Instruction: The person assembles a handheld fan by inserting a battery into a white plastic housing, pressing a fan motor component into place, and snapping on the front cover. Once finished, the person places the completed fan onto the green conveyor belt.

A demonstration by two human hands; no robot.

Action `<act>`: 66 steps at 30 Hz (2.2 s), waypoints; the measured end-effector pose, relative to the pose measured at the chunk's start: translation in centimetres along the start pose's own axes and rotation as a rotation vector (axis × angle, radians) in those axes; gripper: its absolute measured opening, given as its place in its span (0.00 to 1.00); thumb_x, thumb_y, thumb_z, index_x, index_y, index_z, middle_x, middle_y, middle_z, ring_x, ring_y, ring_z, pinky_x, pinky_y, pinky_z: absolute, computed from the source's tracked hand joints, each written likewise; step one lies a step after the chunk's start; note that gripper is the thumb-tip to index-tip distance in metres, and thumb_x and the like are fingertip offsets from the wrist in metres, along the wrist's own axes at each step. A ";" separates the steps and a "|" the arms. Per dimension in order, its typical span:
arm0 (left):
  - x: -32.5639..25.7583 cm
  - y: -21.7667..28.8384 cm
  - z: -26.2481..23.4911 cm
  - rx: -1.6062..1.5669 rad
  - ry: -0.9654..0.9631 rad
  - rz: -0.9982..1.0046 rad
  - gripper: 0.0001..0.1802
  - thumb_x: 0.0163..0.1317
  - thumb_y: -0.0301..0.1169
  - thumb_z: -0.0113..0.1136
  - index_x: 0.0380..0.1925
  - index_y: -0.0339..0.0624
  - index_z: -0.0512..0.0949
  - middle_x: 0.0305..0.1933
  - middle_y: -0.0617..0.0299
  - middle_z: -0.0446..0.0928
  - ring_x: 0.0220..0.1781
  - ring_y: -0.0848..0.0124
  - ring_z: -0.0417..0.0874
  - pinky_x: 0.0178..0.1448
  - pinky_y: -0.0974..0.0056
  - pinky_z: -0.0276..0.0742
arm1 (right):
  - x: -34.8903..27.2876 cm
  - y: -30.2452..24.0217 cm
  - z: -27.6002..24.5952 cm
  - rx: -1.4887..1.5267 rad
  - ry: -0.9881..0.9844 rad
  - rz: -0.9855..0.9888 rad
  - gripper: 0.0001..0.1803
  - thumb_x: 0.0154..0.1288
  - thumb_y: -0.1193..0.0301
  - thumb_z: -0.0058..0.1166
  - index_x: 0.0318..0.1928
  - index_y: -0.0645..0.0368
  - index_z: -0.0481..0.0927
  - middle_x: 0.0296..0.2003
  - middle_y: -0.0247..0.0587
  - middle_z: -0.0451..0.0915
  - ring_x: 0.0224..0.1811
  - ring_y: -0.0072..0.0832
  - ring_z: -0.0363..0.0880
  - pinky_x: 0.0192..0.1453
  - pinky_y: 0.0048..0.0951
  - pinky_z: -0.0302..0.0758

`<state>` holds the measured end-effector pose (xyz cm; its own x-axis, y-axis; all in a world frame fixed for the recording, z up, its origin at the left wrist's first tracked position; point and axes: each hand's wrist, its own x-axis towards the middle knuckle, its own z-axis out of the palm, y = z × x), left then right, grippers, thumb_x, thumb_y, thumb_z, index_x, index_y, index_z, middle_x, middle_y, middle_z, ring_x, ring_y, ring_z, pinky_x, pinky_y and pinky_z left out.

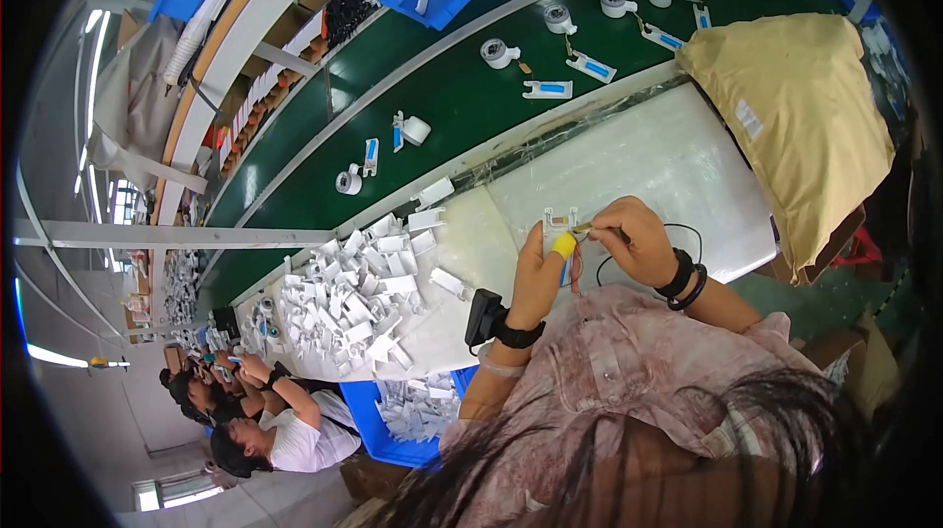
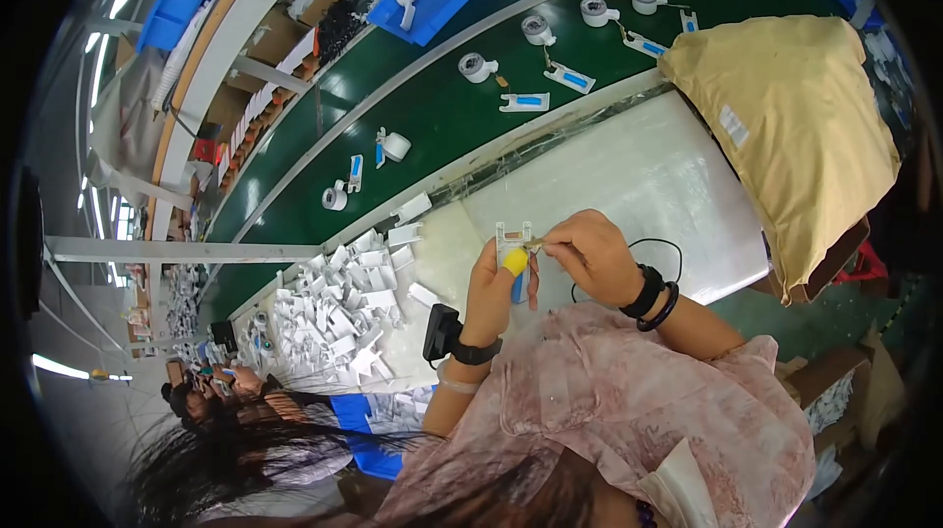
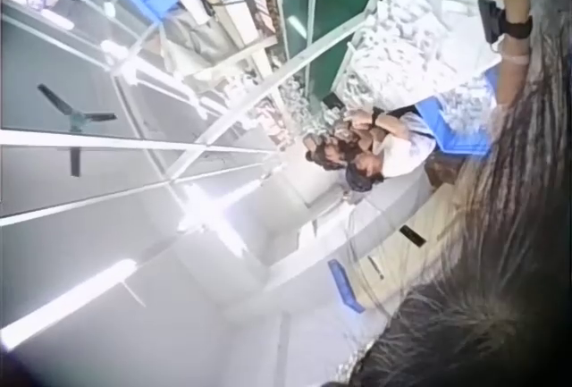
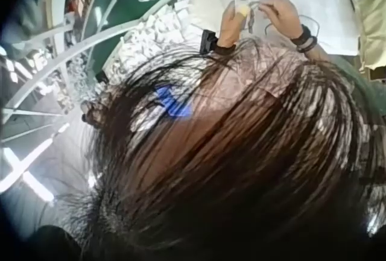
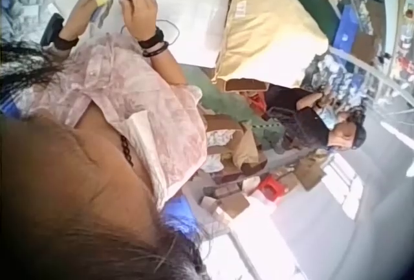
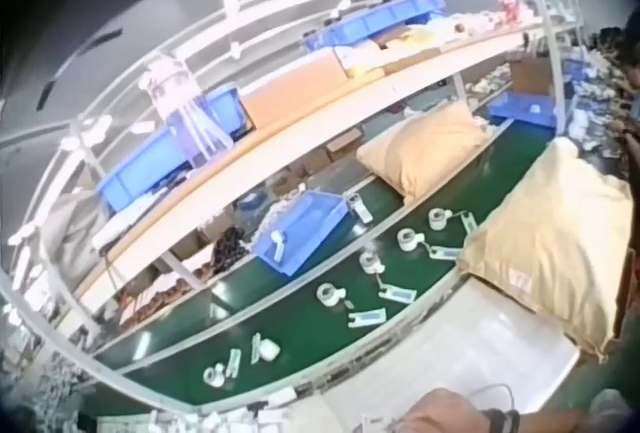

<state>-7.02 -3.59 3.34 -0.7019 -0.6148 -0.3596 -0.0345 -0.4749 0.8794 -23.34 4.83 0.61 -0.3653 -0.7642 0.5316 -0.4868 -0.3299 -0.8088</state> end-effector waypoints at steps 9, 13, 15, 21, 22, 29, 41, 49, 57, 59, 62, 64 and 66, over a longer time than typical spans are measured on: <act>-1.2 0.3 1.2 0.124 0.013 0.085 0.23 0.62 0.18 0.45 0.59 0.39 0.64 0.36 0.63 0.74 0.27 0.78 0.73 0.28 0.72 0.72 | -0.3 -0.2 -0.1 0.007 -0.017 -0.132 0.10 0.51 0.77 0.66 0.36 0.56 0.82 0.33 0.36 0.80 0.36 0.36 0.76 0.45 0.34 0.72; -1.5 0.5 1.5 0.211 -0.006 0.102 0.22 0.62 0.20 0.46 0.58 0.38 0.64 0.35 0.65 0.74 0.28 0.80 0.73 0.30 0.73 0.72 | -0.4 -0.5 -0.1 0.009 -0.002 -0.141 0.12 0.49 0.77 0.68 0.36 0.56 0.82 0.34 0.35 0.80 0.38 0.37 0.75 0.44 0.34 0.72; -1.6 0.5 1.7 0.238 0.002 0.099 0.22 0.62 0.20 0.47 0.58 0.38 0.65 0.34 0.65 0.74 0.28 0.80 0.73 0.30 0.73 0.72 | -0.5 -0.3 -0.1 0.014 0.010 -0.146 0.12 0.48 0.77 0.68 0.36 0.55 0.83 0.35 0.35 0.79 0.38 0.37 0.74 0.44 0.33 0.72; -1.6 0.5 1.7 0.336 -0.065 0.116 0.22 0.64 0.19 0.40 0.59 0.37 0.64 0.41 0.62 0.72 0.35 0.77 0.73 0.34 0.71 0.74 | -0.7 0.2 -0.2 0.017 0.017 -0.161 0.14 0.46 0.78 0.68 0.36 0.54 0.83 0.35 0.33 0.79 0.39 0.36 0.74 0.43 0.33 0.72; -1.6 0.3 2.0 0.314 -0.039 0.133 0.20 0.63 0.21 0.43 0.56 0.36 0.65 0.37 0.63 0.72 0.31 0.78 0.73 0.32 0.72 0.72 | -0.8 0.3 -0.2 0.017 0.022 -0.171 0.14 0.46 0.78 0.68 0.36 0.53 0.84 0.34 0.33 0.79 0.39 0.35 0.74 0.44 0.33 0.71; -1.6 0.2 2.7 0.322 0.009 0.178 0.16 0.62 0.22 0.46 0.51 0.35 0.67 0.32 0.63 0.72 0.28 0.78 0.72 0.31 0.71 0.69 | -1.2 0.2 -0.5 -0.031 0.028 -0.164 0.12 0.49 0.77 0.68 0.36 0.54 0.84 0.33 0.32 0.79 0.37 0.33 0.75 0.50 0.37 0.71; -1.6 -0.1 2.6 0.375 0.017 0.219 0.14 0.62 0.22 0.46 0.48 0.33 0.68 0.30 0.60 0.72 0.29 0.74 0.72 0.32 0.69 0.69 | -1.2 0.4 -0.5 -0.031 0.005 -0.157 0.12 0.48 0.78 0.68 0.35 0.55 0.83 0.32 0.35 0.79 0.37 0.35 0.74 0.46 0.34 0.71; -1.7 -0.1 2.1 0.293 -0.007 0.215 0.16 0.63 0.22 0.48 0.52 0.33 0.69 0.34 0.59 0.74 0.35 0.74 0.74 0.38 0.69 0.71 | -0.9 -0.5 -0.2 -0.035 0.034 -0.123 0.12 0.48 0.80 0.68 0.35 0.57 0.82 0.31 0.36 0.78 0.37 0.37 0.73 0.46 0.35 0.71; -1.5 -0.9 1.7 0.427 0.080 0.185 0.17 0.68 0.29 0.52 0.53 0.32 0.70 0.38 0.54 0.77 0.38 0.70 0.76 0.43 0.66 0.73 | -0.4 -0.5 -0.1 -0.066 0.009 -0.147 0.12 0.47 0.81 0.66 0.35 0.58 0.82 0.30 0.36 0.78 0.35 0.36 0.73 0.48 0.36 0.70; -1.4 -1.0 1.6 0.425 0.080 0.241 0.16 0.69 0.28 0.50 0.53 0.32 0.70 0.38 0.54 0.77 0.37 0.70 0.76 0.42 0.66 0.73 | -0.2 -0.6 0.0 -0.065 -0.014 -0.173 0.12 0.47 0.81 0.66 0.35 0.58 0.82 0.30 0.35 0.78 0.34 0.35 0.73 0.49 0.36 0.70; -1.1 -1.3 1.4 0.466 0.058 0.288 0.15 0.72 0.28 0.46 0.55 0.36 0.70 0.33 0.67 0.73 0.27 0.82 0.70 0.30 0.76 0.67 | -0.1 -0.3 0.2 -0.093 -0.008 -0.182 0.10 0.51 0.77 0.66 0.35 0.56 0.82 0.30 0.32 0.79 0.33 0.30 0.75 0.48 0.35 0.70; -1.0 -1.3 1.4 0.465 0.069 0.294 0.13 0.72 0.28 0.46 0.54 0.36 0.70 0.32 0.67 0.73 0.27 0.82 0.70 0.29 0.76 0.67 | -0.1 -0.4 0.2 -0.106 -0.009 -0.179 0.10 0.50 0.77 0.66 0.35 0.56 0.82 0.29 0.32 0.79 0.33 0.30 0.75 0.48 0.35 0.70; -1.1 -1.4 1.3 0.464 0.083 0.300 0.12 0.72 0.28 0.45 0.52 0.36 0.71 0.32 0.67 0.73 0.27 0.82 0.70 0.29 0.76 0.67 | -0.1 -0.5 0.4 -0.116 -0.011 -0.176 0.10 0.50 0.77 0.66 0.35 0.56 0.82 0.29 0.32 0.79 0.33 0.30 0.75 0.48 0.35 0.70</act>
<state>-7.11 -1.45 2.96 -0.6717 -0.7366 -0.0791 -0.1643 0.0440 0.9854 -22.76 4.87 0.88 -0.2580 -0.7066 0.6590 -0.6309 -0.3933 -0.6688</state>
